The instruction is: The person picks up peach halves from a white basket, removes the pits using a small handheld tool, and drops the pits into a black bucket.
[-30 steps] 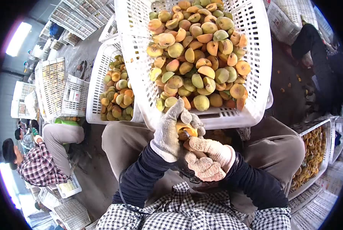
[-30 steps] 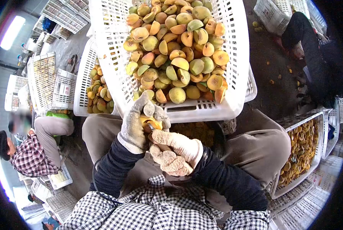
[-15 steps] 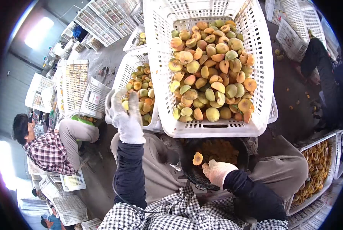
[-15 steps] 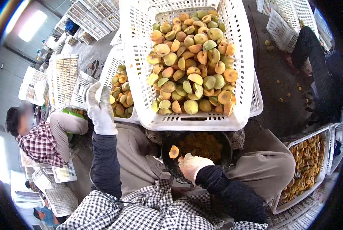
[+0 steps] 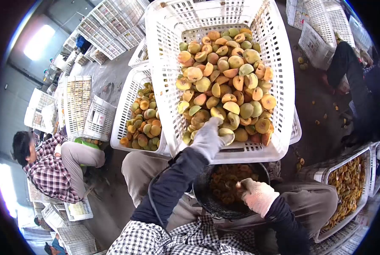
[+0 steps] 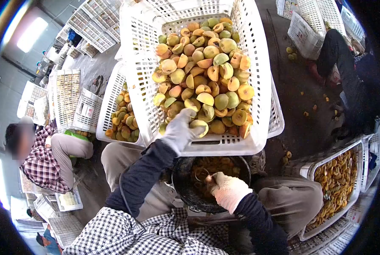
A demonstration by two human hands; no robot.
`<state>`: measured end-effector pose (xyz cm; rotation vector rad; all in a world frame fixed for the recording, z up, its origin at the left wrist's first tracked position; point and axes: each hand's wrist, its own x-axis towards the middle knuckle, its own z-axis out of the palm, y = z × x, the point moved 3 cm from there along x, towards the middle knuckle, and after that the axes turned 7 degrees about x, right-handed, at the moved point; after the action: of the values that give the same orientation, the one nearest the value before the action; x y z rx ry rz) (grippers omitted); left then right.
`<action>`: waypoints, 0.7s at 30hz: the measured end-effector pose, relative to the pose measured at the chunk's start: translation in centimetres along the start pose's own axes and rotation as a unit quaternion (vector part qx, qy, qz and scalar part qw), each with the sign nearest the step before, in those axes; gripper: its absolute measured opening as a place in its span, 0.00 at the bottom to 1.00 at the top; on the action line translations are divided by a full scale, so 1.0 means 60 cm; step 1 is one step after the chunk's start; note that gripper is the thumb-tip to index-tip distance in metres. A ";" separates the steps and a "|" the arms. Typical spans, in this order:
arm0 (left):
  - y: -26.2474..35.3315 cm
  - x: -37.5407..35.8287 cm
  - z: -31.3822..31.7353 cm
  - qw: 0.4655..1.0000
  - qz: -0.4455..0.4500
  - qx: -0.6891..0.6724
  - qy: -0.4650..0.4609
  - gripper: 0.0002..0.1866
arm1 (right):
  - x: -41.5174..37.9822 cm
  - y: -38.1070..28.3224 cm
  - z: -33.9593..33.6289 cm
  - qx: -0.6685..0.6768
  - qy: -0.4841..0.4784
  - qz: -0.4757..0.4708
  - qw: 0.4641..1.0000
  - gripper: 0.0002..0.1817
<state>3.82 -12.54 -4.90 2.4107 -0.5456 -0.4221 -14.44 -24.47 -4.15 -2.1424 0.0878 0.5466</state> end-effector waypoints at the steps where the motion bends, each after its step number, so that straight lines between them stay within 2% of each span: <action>1: -0.016 -0.007 -0.014 0.971 -0.054 -0.232 -0.012 0.28 | -0.005 -0.009 -0.016 0.028 0.057 -0.033 0.997 0.14; 2: -0.023 -0.019 -0.034 0.889 -0.070 -0.447 -0.074 0.27 | -0.019 -0.049 -0.053 0.223 0.058 0.039 0.972 0.12; 3: -0.021 -0.035 -0.053 0.755 -0.085 -0.638 -0.128 0.26 | -0.018 -0.063 -0.058 0.344 0.060 0.074 0.934 0.11; 4: -0.010 -0.047 -0.066 0.690 -0.088 -0.708 -0.123 0.25 | -0.010 -0.069 -0.061 0.316 0.085 0.025 0.945 0.11; 5: -0.013 -0.058 -0.077 0.670 -0.076 -0.728 -0.120 0.26 | -0.002 -0.075 -0.063 0.288 0.111 -0.026 0.951 0.11; 7: -0.001 -0.075 -0.089 0.588 -0.139 -0.791 -0.094 0.25 | 0.014 -0.084 -0.055 0.296 0.114 -0.062 0.947 0.10; 9: 0.008 -0.083 -0.092 0.579 -0.150 -0.796 -0.089 0.24 | 0.029 -0.094 -0.042 0.294 0.135 -0.112 0.939 0.09; 11: 0.015 -0.089 -0.087 0.569 -0.089 -0.812 -0.094 0.22 | 0.033 -0.109 -0.039 0.133 0.172 -0.170 0.961 0.08; 12: 0.006 -0.082 -0.079 0.603 -0.054 -0.790 -0.092 0.22 | 0.039 -0.107 -0.026 0.121 0.209 -0.170 0.955 0.07; 13: 0.005 -0.085 -0.075 0.600 -0.059 -0.792 -0.091 0.22 | 0.036 -0.134 -0.040 -0.020 0.295 -0.230 0.927 0.06; 16: 0.012 -0.097 -0.078 0.654 -0.090 -0.749 -0.056 0.21 | 0.042 -0.156 -0.033 -0.061 0.253 -0.231 0.938 0.04; 17: 0.014 -0.100 -0.079 0.653 -0.092 -0.750 -0.058 0.21 | 0.047 -0.156 -0.029 -0.056 0.245 -0.210 0.945 0.04; 18: 0.017 -0.103 -0.080 0.679 -0.082 -0.727 -0.066 0.21 | 0.052 -0.157 -0.026 -0.051 0.238 -0.189 0.952 0.04; 19: 0.021 -0.106 -0.082 0.704 -0.072 -0.703 -0.074 0.21 | 0.054 -0.159 -0.024 -0.051 0.236 -0.187 0.952 0.04; 21: 0.022 -0.109 -0.079 0.706 -0.090 -0.701 -0.053 0.21 | 0.058 -0.165 -0.021 -0.106 0.276 -0.156 0.942 0.09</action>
<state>-0.21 -7.97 0.61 0.9236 0.0675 -0.7076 -8.30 -19.12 2.56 -2.4016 -0.0044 -0.2507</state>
